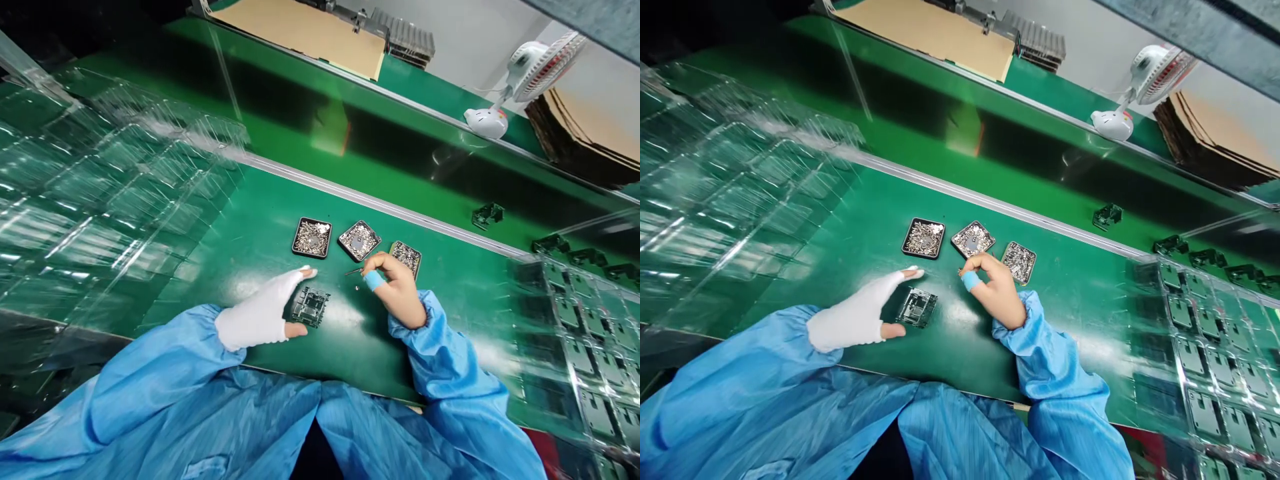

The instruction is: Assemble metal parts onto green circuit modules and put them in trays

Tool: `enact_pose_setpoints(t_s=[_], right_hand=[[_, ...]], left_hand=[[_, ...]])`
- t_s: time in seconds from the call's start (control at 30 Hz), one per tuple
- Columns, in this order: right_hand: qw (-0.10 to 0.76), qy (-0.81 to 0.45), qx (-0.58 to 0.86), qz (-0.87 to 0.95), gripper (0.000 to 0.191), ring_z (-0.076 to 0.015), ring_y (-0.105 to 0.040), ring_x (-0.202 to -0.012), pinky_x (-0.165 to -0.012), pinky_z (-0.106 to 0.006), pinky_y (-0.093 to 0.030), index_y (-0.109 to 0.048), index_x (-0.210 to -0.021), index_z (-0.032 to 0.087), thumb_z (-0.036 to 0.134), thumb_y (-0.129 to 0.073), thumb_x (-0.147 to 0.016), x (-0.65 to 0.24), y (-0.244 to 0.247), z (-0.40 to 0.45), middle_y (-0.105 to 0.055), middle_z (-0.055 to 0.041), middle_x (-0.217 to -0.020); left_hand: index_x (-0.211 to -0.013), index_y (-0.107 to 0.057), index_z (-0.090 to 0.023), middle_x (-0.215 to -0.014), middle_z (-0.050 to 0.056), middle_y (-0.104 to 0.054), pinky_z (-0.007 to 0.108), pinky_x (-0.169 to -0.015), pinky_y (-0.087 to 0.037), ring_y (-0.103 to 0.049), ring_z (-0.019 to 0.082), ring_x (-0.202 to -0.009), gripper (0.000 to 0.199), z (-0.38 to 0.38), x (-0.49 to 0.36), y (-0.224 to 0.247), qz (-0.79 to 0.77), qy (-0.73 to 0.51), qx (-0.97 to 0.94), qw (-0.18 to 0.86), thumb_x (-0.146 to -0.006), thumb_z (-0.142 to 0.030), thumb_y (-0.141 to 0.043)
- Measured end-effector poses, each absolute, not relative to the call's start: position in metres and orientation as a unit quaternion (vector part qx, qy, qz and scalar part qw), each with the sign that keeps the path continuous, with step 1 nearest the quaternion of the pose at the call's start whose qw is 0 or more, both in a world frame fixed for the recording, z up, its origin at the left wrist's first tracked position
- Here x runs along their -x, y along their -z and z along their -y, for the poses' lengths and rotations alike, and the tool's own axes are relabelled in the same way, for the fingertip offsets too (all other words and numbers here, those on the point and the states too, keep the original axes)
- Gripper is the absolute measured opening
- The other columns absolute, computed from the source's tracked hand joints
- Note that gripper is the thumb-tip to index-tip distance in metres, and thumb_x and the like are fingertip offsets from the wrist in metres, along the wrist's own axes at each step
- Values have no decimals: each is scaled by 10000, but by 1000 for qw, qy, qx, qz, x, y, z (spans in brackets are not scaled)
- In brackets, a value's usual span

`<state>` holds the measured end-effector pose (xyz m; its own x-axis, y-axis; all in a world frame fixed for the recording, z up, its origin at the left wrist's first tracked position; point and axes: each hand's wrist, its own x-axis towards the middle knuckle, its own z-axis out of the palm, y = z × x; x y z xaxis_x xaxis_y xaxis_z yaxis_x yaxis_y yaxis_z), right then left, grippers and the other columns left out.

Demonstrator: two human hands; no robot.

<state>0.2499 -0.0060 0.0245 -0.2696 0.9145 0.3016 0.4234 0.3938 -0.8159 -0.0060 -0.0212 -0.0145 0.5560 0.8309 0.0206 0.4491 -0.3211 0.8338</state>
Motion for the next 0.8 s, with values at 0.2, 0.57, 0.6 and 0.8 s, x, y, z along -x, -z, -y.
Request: enact_pose_setpoints(t_s=[0.2, 0.57, 0.6, 0.8], right_hand=[[345, -308, 369, 806, 70, -179, -583, -961, -924, -388, -437, -559, -860, 211, 196, -502, -897, -225, -4, 29, -617, -68, -1013], [314, -231, 379, 839, 56, -165, -578, -961, -1078, -448, -274, -533, -887, 221, 192, -485, -889, -215, 0, 35, -613, -45, -982], [314, -232, 382, 838, 58, -163, -579, -952, -1079, -450, -270, -530, -883, 221, 190, -481, -888, -215, 0, 35, -611, -43, -974], [327, -266, 393, 817, 50, -151, -589, -915, -1083, -456, -264, -512, -869, 223, 202, -474, -891, -212, -1, 37, -600, -37, -954]], left_hand=[[-1121, -465, -171, -1051, 95, -578, 405, -853, -507, -593, 247, -983, 399, 43, -23, 28, -453, -280, -774, 344, -745, -275, -547], [-1050, -425, -178, -950, 62, -543, 373, -751, -509, -584, 221, -849, 385, 48, -33, 20, -463, -310, -764, 326, -698, -275, -549], [-1039, -430, -179, -945, 61, -545, 369, -741, -509, -585, 219, -841, 374, 48, -33, 19, -463, -309, -762, 330, -700, -280, -552], [-1007, -448, -175, -931, 68, -546, 380, -733, -502, -584, 235, -849, 371, 51, -33, 20, -477, -308, -759, 319, -691, -323, -575]])
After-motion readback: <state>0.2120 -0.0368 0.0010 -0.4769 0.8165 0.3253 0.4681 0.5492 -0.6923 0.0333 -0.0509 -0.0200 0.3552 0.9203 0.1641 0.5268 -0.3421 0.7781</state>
